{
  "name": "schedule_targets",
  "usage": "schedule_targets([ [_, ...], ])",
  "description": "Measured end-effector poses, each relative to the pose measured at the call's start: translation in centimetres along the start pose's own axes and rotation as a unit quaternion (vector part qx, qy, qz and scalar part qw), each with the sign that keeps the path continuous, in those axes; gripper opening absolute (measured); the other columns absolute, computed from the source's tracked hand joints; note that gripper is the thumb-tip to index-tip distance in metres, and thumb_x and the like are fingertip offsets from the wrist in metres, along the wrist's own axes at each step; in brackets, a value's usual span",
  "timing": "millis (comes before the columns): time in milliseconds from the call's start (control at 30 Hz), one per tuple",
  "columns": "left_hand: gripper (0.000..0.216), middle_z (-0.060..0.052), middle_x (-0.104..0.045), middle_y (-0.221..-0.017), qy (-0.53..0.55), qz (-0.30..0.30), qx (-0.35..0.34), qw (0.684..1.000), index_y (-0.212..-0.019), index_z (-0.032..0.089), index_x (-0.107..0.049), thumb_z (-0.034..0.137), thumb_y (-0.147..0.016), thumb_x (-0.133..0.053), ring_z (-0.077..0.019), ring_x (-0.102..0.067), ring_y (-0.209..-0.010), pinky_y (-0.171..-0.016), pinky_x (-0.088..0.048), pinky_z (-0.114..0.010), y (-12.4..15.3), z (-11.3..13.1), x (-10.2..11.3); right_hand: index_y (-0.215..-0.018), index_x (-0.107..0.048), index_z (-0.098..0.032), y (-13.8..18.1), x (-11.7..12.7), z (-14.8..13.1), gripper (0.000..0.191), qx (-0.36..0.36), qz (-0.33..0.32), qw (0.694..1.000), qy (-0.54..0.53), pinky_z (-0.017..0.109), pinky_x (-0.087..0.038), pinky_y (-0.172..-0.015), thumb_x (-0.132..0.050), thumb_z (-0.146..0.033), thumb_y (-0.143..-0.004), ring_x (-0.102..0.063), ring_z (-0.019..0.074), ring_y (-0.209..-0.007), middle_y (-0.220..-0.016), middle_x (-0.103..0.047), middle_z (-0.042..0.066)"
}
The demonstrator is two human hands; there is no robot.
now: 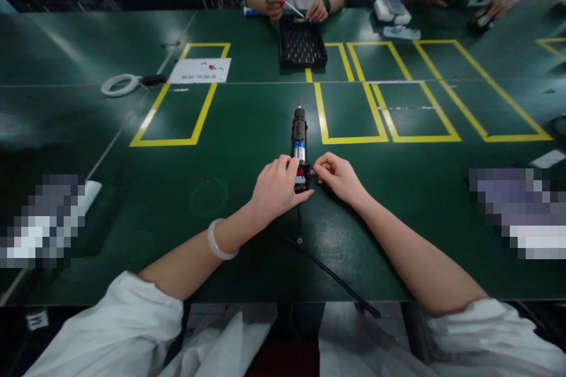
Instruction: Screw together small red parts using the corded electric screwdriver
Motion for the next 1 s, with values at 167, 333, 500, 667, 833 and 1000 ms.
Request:
schedule_targets([
  [167,0.055,-0.016,-0.057,-0.111,0.008,0.006,-0.001,1.0,-0.118,0.015,-0.05,0.054,-0.082,-0.067,-0.0297,-0.059,-0.098,-0.079,-0.046,-0.039,0.0,0.0,0.0,-0.084,-0.053,-0.021,0.1,-0.5,-0.2,0.012,0.007,0.004,0.998,0.069,0.026,-0.04,-0.056,-0.058,-0.031,-0.089,-0.056,0.0127,-0.053,-0.059,-0.058,-0.004],
  [333,0.055,-0.016,-0.057,-0.112,0.013,0.003,-0.004,1.0,-0.119,0.014,-0.051,0.053,-0.083,-0.066,-0.0299,-0.058,-0.098,-0.08,-0.046,-0.04,0.0,0.1,-0.1,-0.089,-0.05,-0.022,0.1,-0.7,-0.3,0.009,0.012,0.015,0.993,0.12,0.026,-0.035,-0.056,-0.057,-0.028,-0.089,-0.049,0.0128,-0.051,-0.056,-0.049,-0.007],
  [500,0.059,-0.016,-0.056,-0.113,0.017,0.004,0.007,1.0,-0.125,0.015,-0.05,0.052,-0.082,-0.066,-0.0304,-0.059,-0.1,-0.08,-0.047,-0.04,0.0,0.0,-0.3,-0.104,-0.051,-0.022,0.0,-1.2,-0.7,0.013,0.035,0.002,0.99,0.138,0.026,-0.034,-0.059,-0.051,-0.024,-0.091,-0.046,0.0132,-0.052,-0.056,-0.042,-0.009],
  [667,0.066,-0.017,-0.056,-0.115,0.015,0.007,0.004,1.0,-0.133,0.015,-0.047,0.054,-0.083,-0.065,-0.0317,-0.059,-0.102,-0.084,-0.047,-0.042,0.0,-0.1,-0.3,-0.122,-0.048,-0.022,0.0,-1.4,-1.2,0.03,0.046,-0.016,0.988,0.147,0.027,-0.037,-0.065,-0.043,-0.02,-0.092,-0.05,0.0151,-0.057,-0.061,-0.048,-0.007],
  [833,0.071,-0.016,-0.055,-0.116,0.02,-0.009,0.018,1.0,-0.139,0.014,-0.046,0.063,-0.088,-0.054,-0.0314,-0.059,-0.102,-0.084,-0.047,-0.04,-0.1,-0.5,-0.2,-0.126,-0.048,-0.021,0.0,-1.6,-1.5,0.033,0.048,-0.02,0.988,0.142,0.028,-0.04,-0.07,-0.04,-0.021,-0.094,-0.054,0.0166,-0.062,-0.068,-0.054,-0.004],
  [1000,0.065,-0.015,-0.056,-0.115,0.026,-0.035,0.05,0.998,-0.146,0.02,-0.043,0.06,-0.095,-0.043,-0.03,-0.06,-0.101,-0.079,-0.047,-0.038,-0.5,-1.8,-0.3,-0.127,-0.048,-0.022,0.1,-2.4,-2.0,0.031,0.054,-0.031,0.99,0.124,0.028,-0.042,-0.071,-0.043,-0.031,-0.098,-0.057,0.017,-0.064,-0.067,-0.054,-0.005],
])
Point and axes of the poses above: each hand's wrist, its own y-axis away from the middle knuckle, its own x-axis out of the back of the hand, z = x × y, the point moved 8 cm from there along -y, towards the middle knuckle
